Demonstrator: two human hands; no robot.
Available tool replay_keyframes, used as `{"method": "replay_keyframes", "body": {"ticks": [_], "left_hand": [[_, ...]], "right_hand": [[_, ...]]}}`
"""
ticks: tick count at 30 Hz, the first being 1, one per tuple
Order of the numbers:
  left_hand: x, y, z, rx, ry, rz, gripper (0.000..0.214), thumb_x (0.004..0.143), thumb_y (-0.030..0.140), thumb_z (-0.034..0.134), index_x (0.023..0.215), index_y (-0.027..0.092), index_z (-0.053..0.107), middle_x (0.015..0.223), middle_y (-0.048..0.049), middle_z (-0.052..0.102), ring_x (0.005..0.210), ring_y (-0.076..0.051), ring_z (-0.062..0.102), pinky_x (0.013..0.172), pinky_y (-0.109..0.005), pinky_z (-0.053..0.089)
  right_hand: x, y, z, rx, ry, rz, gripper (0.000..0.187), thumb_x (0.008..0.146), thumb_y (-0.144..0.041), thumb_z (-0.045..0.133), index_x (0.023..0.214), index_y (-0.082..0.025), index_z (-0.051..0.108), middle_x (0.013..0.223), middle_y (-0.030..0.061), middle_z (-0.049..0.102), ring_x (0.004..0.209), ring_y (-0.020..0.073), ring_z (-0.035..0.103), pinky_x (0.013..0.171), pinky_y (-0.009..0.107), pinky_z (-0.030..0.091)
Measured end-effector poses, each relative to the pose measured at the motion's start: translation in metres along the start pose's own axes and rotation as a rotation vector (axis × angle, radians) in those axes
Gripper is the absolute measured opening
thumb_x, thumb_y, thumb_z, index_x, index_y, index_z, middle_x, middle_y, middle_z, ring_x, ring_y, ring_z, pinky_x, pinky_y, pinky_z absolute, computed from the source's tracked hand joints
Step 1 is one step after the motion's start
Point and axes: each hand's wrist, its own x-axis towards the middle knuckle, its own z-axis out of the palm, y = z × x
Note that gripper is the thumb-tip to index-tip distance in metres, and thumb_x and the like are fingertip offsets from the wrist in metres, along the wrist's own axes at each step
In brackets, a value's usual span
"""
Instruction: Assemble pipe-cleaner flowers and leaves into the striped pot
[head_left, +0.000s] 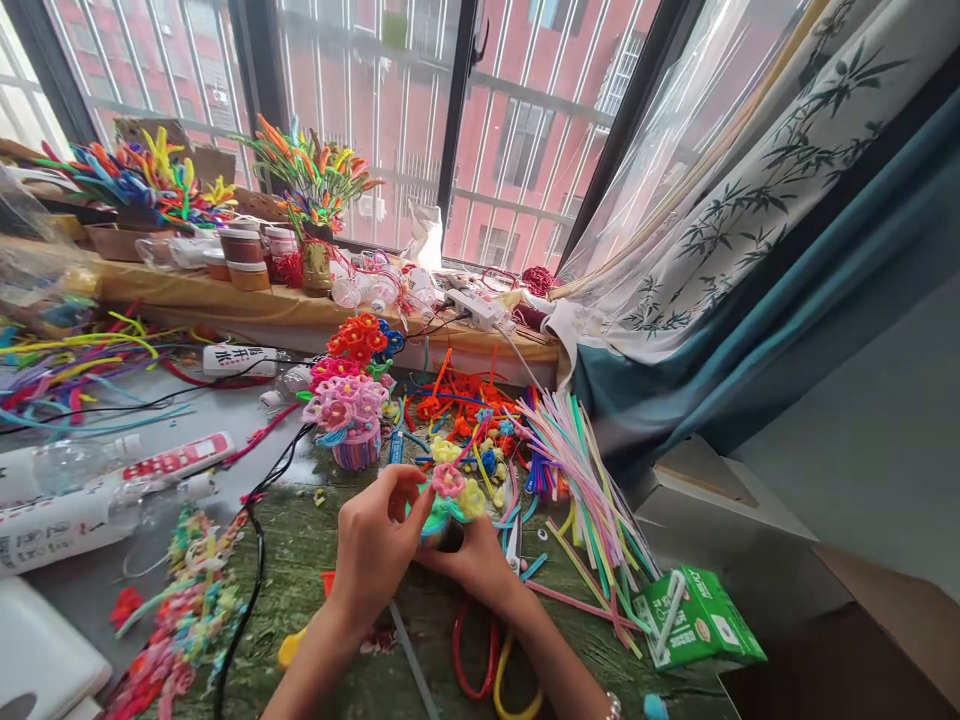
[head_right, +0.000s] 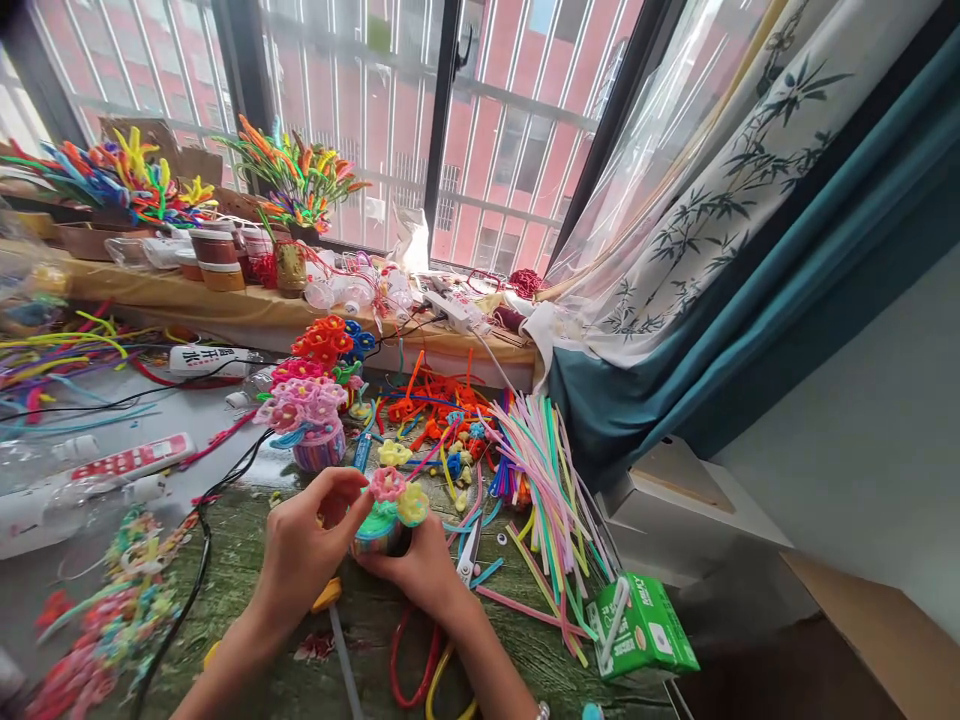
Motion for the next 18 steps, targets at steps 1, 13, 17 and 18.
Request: {"method": "replay_keyframes", "body": {"ticks": [1, 13, 17, 18], "left_hand": [[-0.0007, 0.0011, 0.0011, 0.007, -0.011, 0.008, 0.020, 0.088, 0.038, 0.056, 0.090, 0.021, 0.065, 0.064, 0.0033, 0.065, 0.052, -0.013, 0.056, 0.055, -0.024, 0.044], [0.0057, 0.0054, 0.0068, 0.004, -0.113, 0.000, 0.014, 0.081, 0.032, 0.056, 0.079, 0.022, 0.067, 0.069, -0.0004, 0.068, 0.062, -0.017, 0.061, 0.059, -0.027, 0.042], [0.0015, 0.0059, 0.0078, -0.048, -0.055, -0.073, 0.013, 0.080, 0.032, 0.057, 0.083, 0.023, 0.065, 0.066, 0.0021, 0.068, 0.058, -0.016, 0.062, 0.058, -0.026, 0.042], [-0.0003, 0.0060, 0.0083, -0.063, -0.036, -0.095, 0.013, 0.079, 0.033, 0.057, 0.083, 0.023, 0.065, 0.065, 0.0029, 0.068, 0.057, -0.016, 0.062, 0.058, -0.025, 0.042]], "right_hand": [[0.0002, -0.0013, -0.0002, -0.006, 0.004, -0.008, 0.045, 0.067, -0.035, 0.087, 0.108, -0.024, 0.075, 0.106, 0.0028, 0.080, 0.100, 0.0301, 0.072, 0.093, 0.045, 0.058], [-0.0010, -0.0080, -0.0025, -0.111, 0.024, -0.024, 0.046, 0.066, -0.036, 0.087, 0.108, -0.021, 0.074, 0.105, 0.0043, 0.079, 0.099, 0.0316, 0.071, 0.093, 0.045, 0.056], [-0.0009, -0.0078, -0.0027, -0.094, 0.011, -0.022, 0.044, 0.067, -0.036, 0.088, 0.106, -0.021, 0.075, 0.102, 0.0038, 0.080, 0.096, 0.0303, 0.072, 0.097, 0.046, 0.055], [-0.0010, -0.0077, -0.0030, -0.086, 0.005, -0.019, 0.045, 0.067, -0.037, 0.088, 0.107, -0.021, 0.075, 0.103, 0.0037, 0.080, 0.096, 0.0300, 0.072, 0.097, 0.046, 0.055]]}}
